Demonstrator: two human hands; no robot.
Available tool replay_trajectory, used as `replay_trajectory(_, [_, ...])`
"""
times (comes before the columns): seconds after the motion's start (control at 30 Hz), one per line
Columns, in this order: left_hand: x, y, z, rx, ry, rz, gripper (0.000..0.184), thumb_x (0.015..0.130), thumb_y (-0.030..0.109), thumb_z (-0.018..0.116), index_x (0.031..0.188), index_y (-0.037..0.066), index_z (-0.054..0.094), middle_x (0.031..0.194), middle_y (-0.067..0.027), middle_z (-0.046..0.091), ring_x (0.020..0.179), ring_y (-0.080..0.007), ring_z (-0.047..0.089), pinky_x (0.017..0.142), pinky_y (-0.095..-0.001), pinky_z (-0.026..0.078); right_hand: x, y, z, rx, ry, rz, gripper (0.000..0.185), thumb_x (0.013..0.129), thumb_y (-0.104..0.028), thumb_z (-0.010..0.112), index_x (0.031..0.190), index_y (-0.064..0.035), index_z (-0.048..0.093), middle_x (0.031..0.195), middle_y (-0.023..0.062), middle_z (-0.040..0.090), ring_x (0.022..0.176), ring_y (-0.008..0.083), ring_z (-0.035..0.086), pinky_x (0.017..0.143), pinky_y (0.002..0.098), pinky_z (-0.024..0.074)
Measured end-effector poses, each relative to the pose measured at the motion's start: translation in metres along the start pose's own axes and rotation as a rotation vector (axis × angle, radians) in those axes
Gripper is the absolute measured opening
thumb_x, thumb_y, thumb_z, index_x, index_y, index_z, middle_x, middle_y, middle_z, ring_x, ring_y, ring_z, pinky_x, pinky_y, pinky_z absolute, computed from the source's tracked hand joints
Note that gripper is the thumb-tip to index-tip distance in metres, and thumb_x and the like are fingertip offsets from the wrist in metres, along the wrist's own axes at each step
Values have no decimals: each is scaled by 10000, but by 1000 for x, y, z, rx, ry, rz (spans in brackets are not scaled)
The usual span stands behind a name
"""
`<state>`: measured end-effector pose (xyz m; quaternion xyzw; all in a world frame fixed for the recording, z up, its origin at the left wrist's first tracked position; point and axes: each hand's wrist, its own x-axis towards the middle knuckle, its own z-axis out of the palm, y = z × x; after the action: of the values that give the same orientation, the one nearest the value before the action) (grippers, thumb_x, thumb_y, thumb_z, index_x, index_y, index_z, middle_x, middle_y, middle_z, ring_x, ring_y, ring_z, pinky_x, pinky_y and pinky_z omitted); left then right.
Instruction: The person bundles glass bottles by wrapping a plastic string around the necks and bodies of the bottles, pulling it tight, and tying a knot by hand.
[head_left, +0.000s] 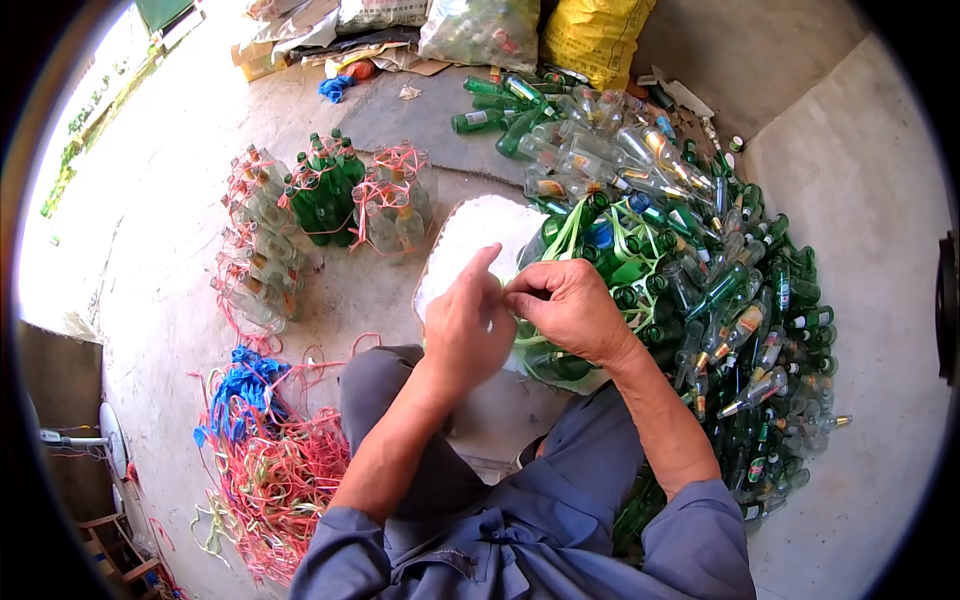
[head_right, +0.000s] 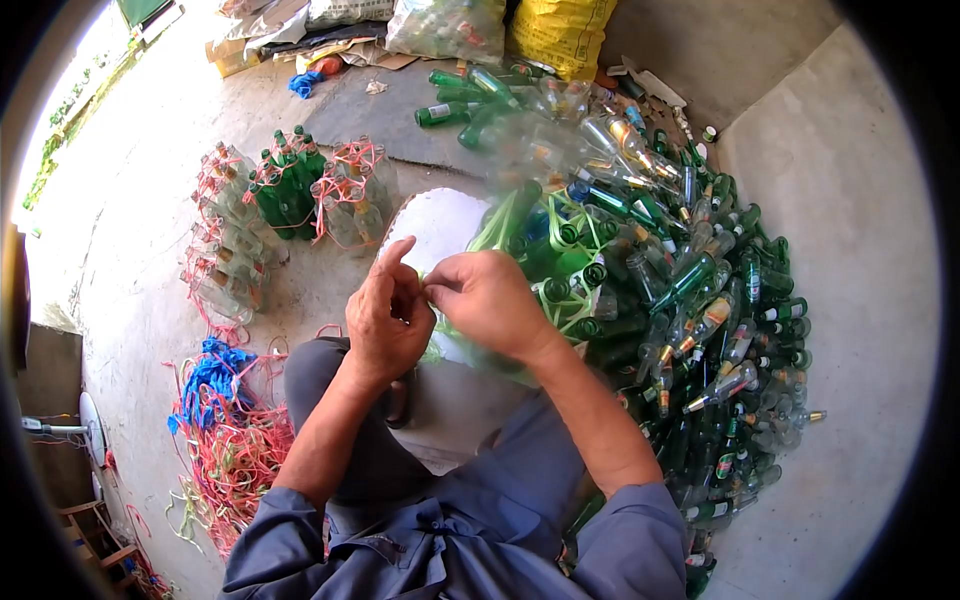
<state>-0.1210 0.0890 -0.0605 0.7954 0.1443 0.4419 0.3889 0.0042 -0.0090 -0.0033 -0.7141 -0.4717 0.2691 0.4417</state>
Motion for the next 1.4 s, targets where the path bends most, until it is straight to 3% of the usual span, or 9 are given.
replay_trajectory(0.1, [0,-1,2,-30,36,-35,594,725,-102,638,1301,1,533,743,-33,572,609,-144,579,575,-271,486,0,0,1,17,13,10,95,853,-23,698,912,46,727,740,37,686,690,57,574,627,252,486])
replay_trajectory(0.2, [-1,-4,9,-456,61,-362,581,755,-109,601,1319,-13,497,850,7,542,690,-39,522,586,-186,430,1,3,2,77,27,68,99,871,-37,699,911,49,729,731,4,673,686,36,548,609,236,469])
replay_trajectory(0.3, [4,-2,5,-763,71,-621,537,781,-72,595,1306,-37,488,897,13,534,742,-32,497,617,-169,409,1,1,1,35,23,89,108,881,-51,701,911,48,730,723,-15,659,680,26,533,598,225,456])
replay_trajectory(0.43, [2,-8,7,-743,31,-602,528,787,-85,585,1303,-32,491,883,15,530,723,-34,488,610,-171,409,0,2,0,66,23,96,116,885,-58,700,916,49,731,727,-8,666,678,28,534,595,230,456])
replay_trajectory(0.73, [0,-11,4,-93,-16,-84,756,769,-169,569,1479,30,402,818,-2,546,654,-51,534,565,-206,455,1,2,1,-2,36,58,114,849,-50,695,904,42,731,728,63,691,670,71,580,615,267,483])
replay_trajectory(0.83, [3,-9,-1,-63,-54,26,817,752,-173,565,1515,36,359,786,-21,572,617,-70,550,525,-219,452,1,2,1,-45,37,34,110,834,-50,695,898,34,729,711,91,682,649,93,591,614,280,485])
replay_trajectory(1.13, [8,-9,-4,-43,-133,44,817,727,-142,585,1498,41,385,755,-36,595,571,-103,565,521,-243,474,1,0,-1,-121,35,-68,60,807,-21,689,842,25,706,655,106,626,584,146,568,588,308,468])
replay_trajectory(1.23, [11,-2,-2,-12,-102,10,717,726,-103,611,1417,-9,444,719,-88,611,612,-260,629,589,-367,522,0,1,-1,-67,40,-55,67,809,-12,689,855,32,710,681,103,647,608,129,576,599,295,475])
replay_trajectory(1.4, [11,-1,-2,-26,-53,-61,639,712,-85,639,1328,-7,491,726,-48,588,599,-171,599,567,-301,496,0,0,-2,17,29,23,87,832,-15,692,885,49,718,712,60,671,667,72,568,621,266,481])
